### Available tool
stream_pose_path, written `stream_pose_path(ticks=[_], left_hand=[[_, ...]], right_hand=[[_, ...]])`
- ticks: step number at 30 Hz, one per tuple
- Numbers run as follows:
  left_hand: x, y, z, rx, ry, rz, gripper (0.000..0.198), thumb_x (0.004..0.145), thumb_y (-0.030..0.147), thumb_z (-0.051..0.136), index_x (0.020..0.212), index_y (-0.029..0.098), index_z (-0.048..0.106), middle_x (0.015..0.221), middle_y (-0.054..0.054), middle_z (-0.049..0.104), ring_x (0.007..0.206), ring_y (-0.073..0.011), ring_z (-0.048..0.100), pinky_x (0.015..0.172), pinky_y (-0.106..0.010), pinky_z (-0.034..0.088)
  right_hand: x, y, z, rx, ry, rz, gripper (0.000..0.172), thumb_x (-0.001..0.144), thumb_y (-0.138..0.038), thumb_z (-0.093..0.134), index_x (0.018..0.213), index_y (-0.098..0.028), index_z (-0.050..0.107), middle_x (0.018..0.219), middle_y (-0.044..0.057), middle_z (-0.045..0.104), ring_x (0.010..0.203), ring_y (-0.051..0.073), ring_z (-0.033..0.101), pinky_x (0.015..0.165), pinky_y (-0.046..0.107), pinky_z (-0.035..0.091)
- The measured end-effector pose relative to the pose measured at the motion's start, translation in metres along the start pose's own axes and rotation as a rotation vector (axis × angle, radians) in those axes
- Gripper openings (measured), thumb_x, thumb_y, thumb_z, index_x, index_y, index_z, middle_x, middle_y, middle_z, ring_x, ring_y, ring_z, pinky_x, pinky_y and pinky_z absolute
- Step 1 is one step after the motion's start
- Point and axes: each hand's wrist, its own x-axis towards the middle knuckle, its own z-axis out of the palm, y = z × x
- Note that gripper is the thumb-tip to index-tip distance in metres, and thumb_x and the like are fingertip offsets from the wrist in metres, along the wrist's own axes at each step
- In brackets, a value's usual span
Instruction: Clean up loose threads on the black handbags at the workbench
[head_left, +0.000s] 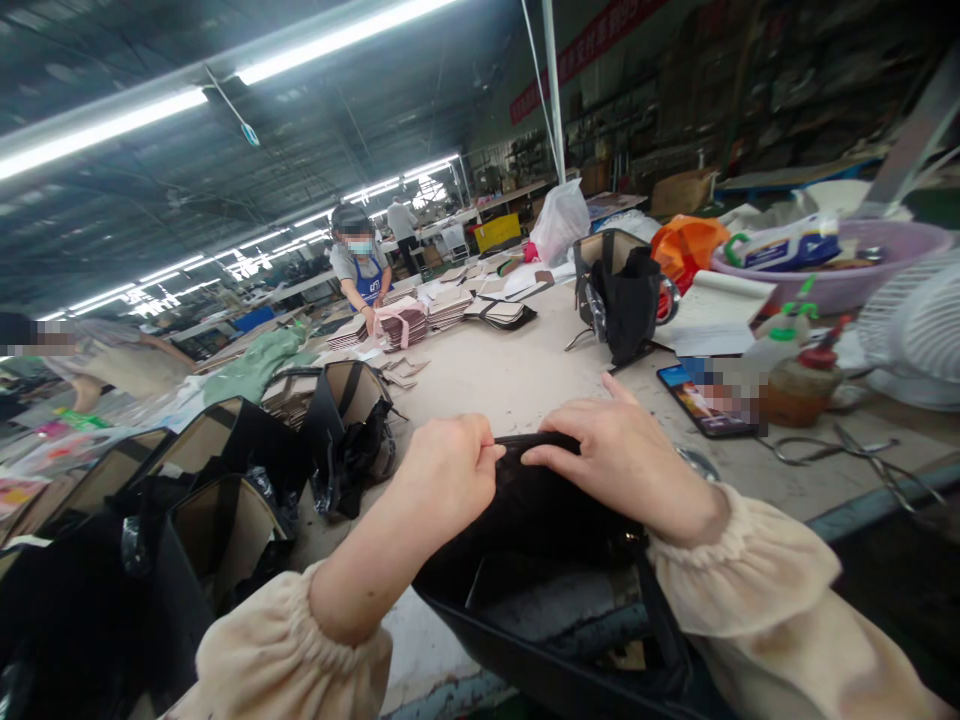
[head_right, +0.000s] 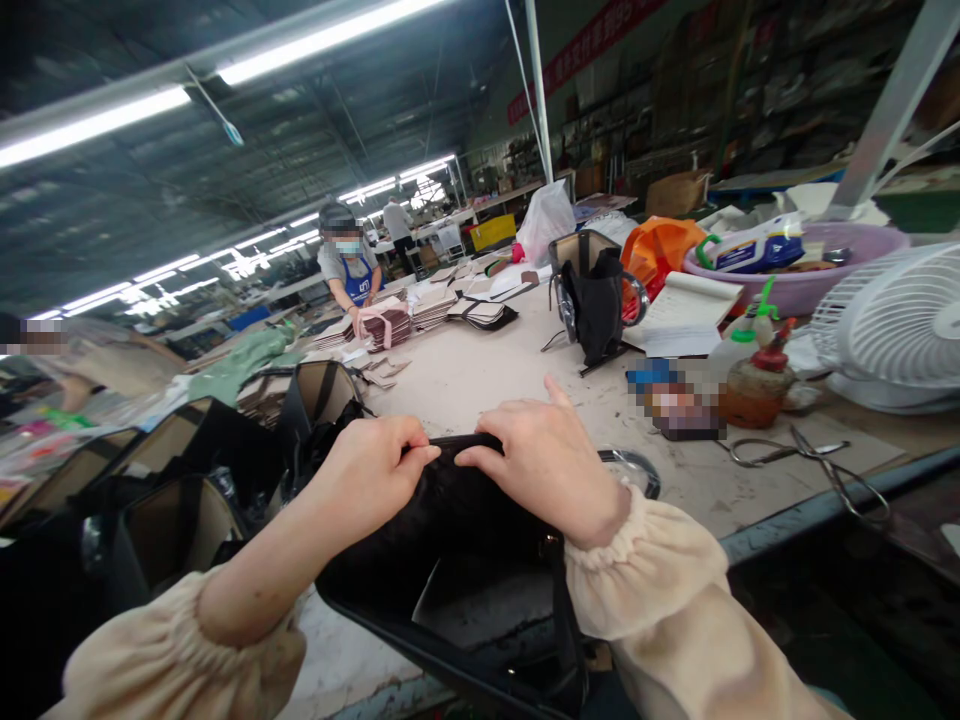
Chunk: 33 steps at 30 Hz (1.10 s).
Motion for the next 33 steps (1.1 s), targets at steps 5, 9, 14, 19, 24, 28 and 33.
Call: stream_pose_path(ticks=[5,9,14,19,24,28,33], left_hand=[[0.000,0.000,0.000,-0.007,0.012,0.036,0.019,0.081,0.030,0.049,0.068,0.019,0.059,0.065,-0.002,0.064,0.060,-0.0147,0.055,0.056,-0.026,0.029],[0.000,0.000,0.000,-0.026,0.008,0.044,0.019,0.081,0.030,0.049,0.067,0.019,0.058,0.063,-0.001,0.063,0.060,-0.0140,0.054,0.056,-0.025,0.029],[-0.001,-0.001,0.001,-0.041,0.021,0.052,0.019,0.081,0.029,0.050,0.066,0.019,0.056,0.062,0.000,0.061,0.059,-0.0134,0.053,0.056,-0.025,0.029],[-0.002,-0.001,0.001,-0.038,0.017,0.052,0.019,0.081,0.028,0.048,0.066,0.019,0.056,0.062,-0.001,0.061,0.059,-0.0133,0.052,0.055,-0.025,0.028],[-0.002,-0.001,0.001,-0.013,0.029,0.034,0.019,0.081,0.030,0.049,0.068,0.019,0.056,0.063,-0.001,0.061,0.057,-0.0138,0.051,0.055,-0.026,0.027],[-0.002,-0.002,0.003,-0.003,0.040,0.030,0.019,0.081,0.030,0.048,0.067,0.019,0.056,0.061,-0.001,0.060,0.056,-0.0138,0.051,0.054,-0.026,0.026],[-0.004,-0.002,0.004,-0.002,0.040,0.044,0.018,0.081,0.027,0.047,0.068,0.019,0.057,0.063,-0.001,0.060,0.057,-0.0135,0.051,0.054,-0.026,0.027]], right_hand=[[0.002,-0.001,0.002,-0.014,0.008,0.037,0.033,0.083,-0.049,0.053,0.069,-0.021,0.064,0.069,-0.001,0.065,0.069,0.015,0.057,0.099,0.045,0.020],[0.001,-0.002,0.002,-0.022,0.009,0.035,0.034,0.084,-0.048,0.052,0.066,-0.021,0.063,0.067,-0.002,0.065,0.067,0.014,0.056,0.099,0.044,0.019],[0.001,-0.004,0.001,-0.041,-0.010,0.017,0.035,0.086,-0.045,0.050,0.063,-0.021,0.061,0.064,-0.002,0.064,0.064,0.013,0.055,0.099,0.044,0.020],[0.002,-0.004,0.002,-0.057,-0.033,-0.014,0.034,0.087,-0.042,0.049,0.064,-0.021,0.062,0.066,-0.001,0.065,0.067,0.014,0.056,0.098,0.042,0.020],[-0.001,-0.009,-0.002,-0.104,-0.040,-0.001,0.031,0.089,-0.039,0.047,0.071,-0.021,0.064,0.071,0.000,0.067,0.071,0.015,0.058,0.099,0.043,0.021],[-0.003,-0.022,-0.006,-0.135,0.015,0.011,0.025,0.086,-0.040,0.052,0.076,-0.021,0.065,0.075,0.003,0.067,0.074,0.017,0.059,0.100,0.044,0.020],[-0.001,-0.034,-0.003,-0.123,0.033,0.030,0.017,0.085,-0.033,0.055,0.077,-0.021,0.064,0.073,0.001,0.066,0.073,0.017,0.059,0.103,0.045,0.016]])
